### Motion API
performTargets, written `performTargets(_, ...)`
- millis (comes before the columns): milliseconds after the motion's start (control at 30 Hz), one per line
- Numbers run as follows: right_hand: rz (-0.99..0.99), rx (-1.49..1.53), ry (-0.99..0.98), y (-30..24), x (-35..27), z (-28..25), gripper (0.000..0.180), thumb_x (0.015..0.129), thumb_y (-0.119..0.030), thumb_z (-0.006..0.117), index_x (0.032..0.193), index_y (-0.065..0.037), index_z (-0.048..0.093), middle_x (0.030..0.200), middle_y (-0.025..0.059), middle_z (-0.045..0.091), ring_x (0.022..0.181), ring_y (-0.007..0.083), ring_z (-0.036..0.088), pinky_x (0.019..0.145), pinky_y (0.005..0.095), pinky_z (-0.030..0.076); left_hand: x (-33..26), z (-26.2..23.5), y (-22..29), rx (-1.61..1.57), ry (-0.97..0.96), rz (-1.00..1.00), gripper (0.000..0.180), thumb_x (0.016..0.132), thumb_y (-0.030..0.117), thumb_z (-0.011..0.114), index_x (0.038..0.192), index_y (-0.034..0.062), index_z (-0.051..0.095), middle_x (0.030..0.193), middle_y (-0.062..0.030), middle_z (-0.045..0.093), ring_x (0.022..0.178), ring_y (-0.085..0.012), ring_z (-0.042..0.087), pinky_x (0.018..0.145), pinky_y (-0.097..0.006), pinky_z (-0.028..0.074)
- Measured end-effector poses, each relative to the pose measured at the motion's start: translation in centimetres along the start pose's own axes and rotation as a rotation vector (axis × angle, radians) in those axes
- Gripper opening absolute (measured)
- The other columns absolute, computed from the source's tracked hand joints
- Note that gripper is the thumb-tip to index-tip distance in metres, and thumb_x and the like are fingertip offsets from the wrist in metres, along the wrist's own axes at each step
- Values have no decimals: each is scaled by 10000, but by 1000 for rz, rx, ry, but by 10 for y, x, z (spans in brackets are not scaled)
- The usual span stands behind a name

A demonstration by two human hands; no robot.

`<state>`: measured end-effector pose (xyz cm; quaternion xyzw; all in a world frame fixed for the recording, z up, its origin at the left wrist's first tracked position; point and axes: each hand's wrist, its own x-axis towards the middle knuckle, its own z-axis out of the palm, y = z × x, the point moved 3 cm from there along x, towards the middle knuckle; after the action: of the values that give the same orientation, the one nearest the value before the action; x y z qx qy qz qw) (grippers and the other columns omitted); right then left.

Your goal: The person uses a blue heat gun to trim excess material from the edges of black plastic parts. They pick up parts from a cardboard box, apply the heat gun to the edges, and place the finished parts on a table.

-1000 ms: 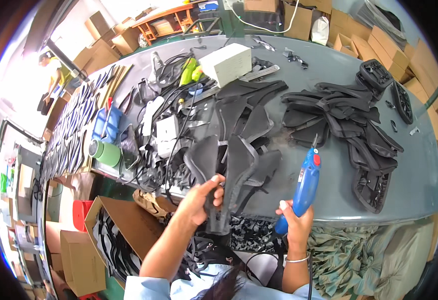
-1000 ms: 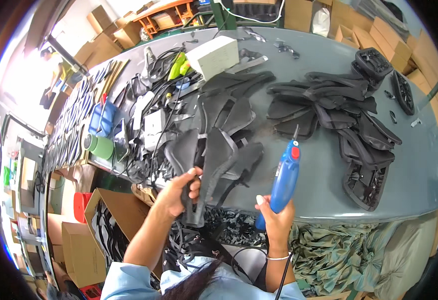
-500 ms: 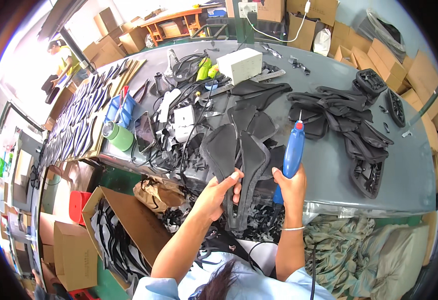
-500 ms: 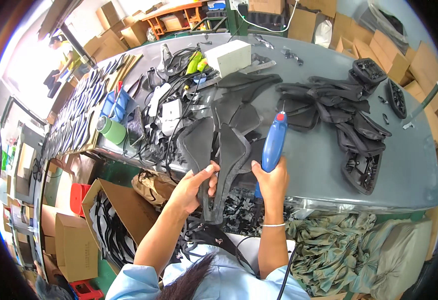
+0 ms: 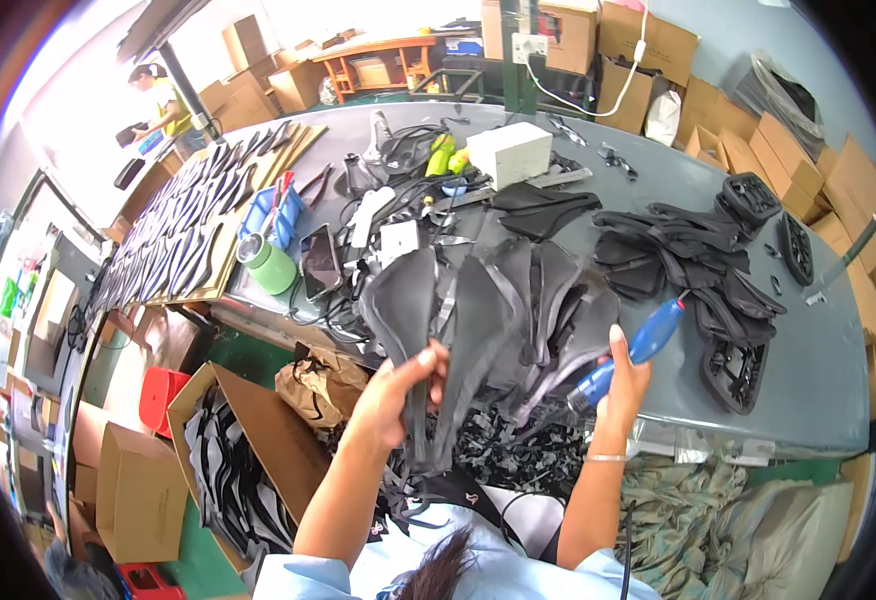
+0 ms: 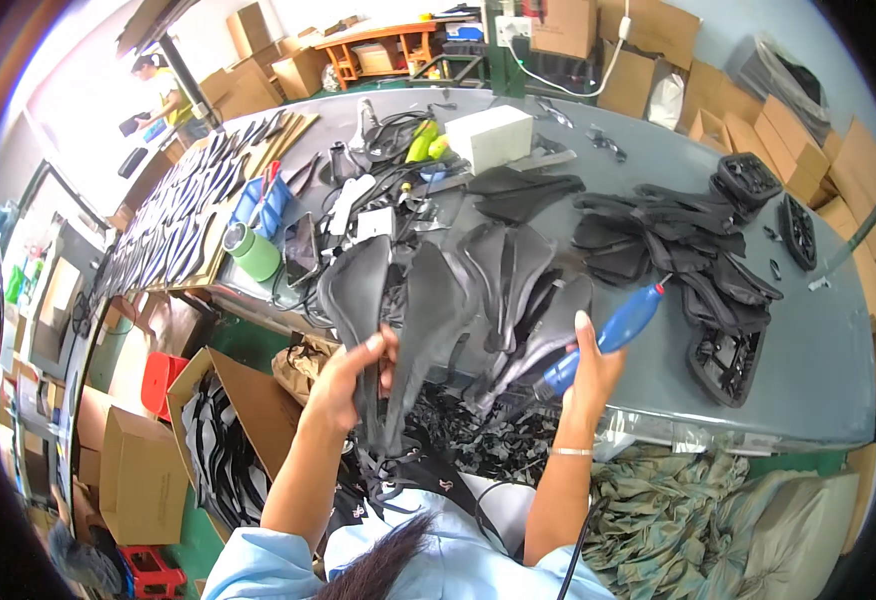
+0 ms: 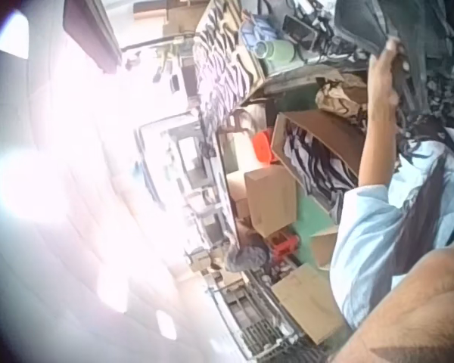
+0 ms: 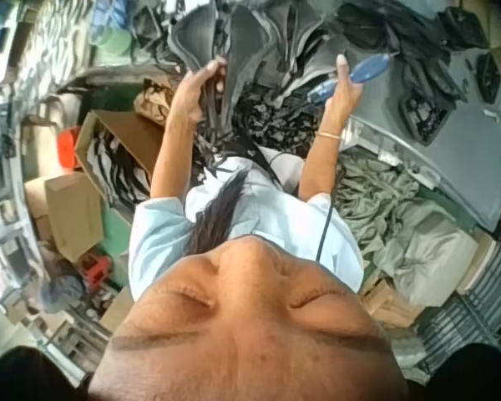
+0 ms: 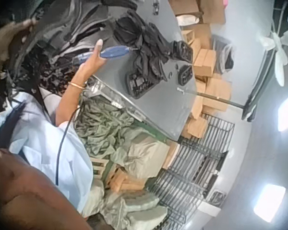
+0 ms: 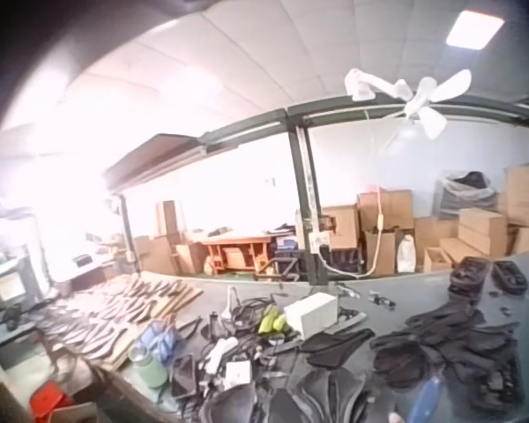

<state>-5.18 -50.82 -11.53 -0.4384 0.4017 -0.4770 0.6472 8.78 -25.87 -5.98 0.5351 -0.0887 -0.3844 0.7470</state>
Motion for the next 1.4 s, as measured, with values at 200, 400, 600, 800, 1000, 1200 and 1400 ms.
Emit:
performTargets(200, 29, -21, -518, -14, -86, 20, 353, 758, -108, 743, 1024, -9, 536, 884, 83, 614, 703, 152, 610, 672, 293, 505, -55, -6, -28, -6, -170, 2, 147, 844, 59, 606, 971, -3, 568, 892, -79, 572, 774, -192, 616, 732, -328, 488)
performTargets(400, -45, -263, -757, -33, -122, 51, 389, 681, -55, 772, 1007, -23, 563, 853, 13, 570, 770, 98, 542, 722, 254, 457, -103, -25, -33, -149, -196, 6, 440, 829, 188, 665, 1180, -16, 495, 1002, -135, 606, 865, -250, 632, 845, -407, 493)
performTargets(600, -251, -451, -863, -29, -164, 65, 454, 673, -167, 803, 1013, -21, 540, 824, 69, 610, 735, 135, 596, 696, 298, 492, -135, -52, -22, -460, -33, 271, 643, 942, 545, 366, 1278, 0, 424, 1137, -144, 558, 938, -257, 585, 883, -423, 457)
performTargets(800, -552, -586, -1276, -26, -243, 62, 549, 632, -409, 830, 753, -6, 478, 558, 127, 559, 485, 289, 594, 480, 350, 479, -161, -64, -10, -195, 317, 671, 913, 767, 813, 321, 1260, 56, 450, 1142, -70, 526, 1009, -199, 522, 903, -368, 409)
performTargets(1000, -599, -596, -1453, -19, -282, 55, 529, 625, -382, 836, 734, -19, 467, 566, 134, 563, 508, 307, 606, 486, 369, 479, -169, -81, -23, -123, 552, 898, 1020, 695, 871, 276, 1310, 67, 399, 1217, -59, 503, 1128, -169, 483, 1003, -339, 355)
performTargets(1200, -627, -540, -1496, -25, -290, 58, 534, 623, -374, 841, 711, -30, 443, 547, 122, 542, 480, 298, 583, 470, 363, 467, -169, -91, -59, -163, 507, 793, 1188, 592, 932, 239, 1368, 37, 320, 1299, -53, 436, 1183, -149, 432, 1023, -305, 329)
performTargets(1400, -617, -538, -1493, -31, -290, 58, 536, 617, -363, 848, 712, -30, 439, 540, 115, 533, 471, 284, 578, 461, 358, 459, -164, -105, -80, -18, 564, 856, 1194, 598, 924, 286, 1375, 19, 287, 1309, -57, 426, 1180, -147, 431, 1010, -310, 346)
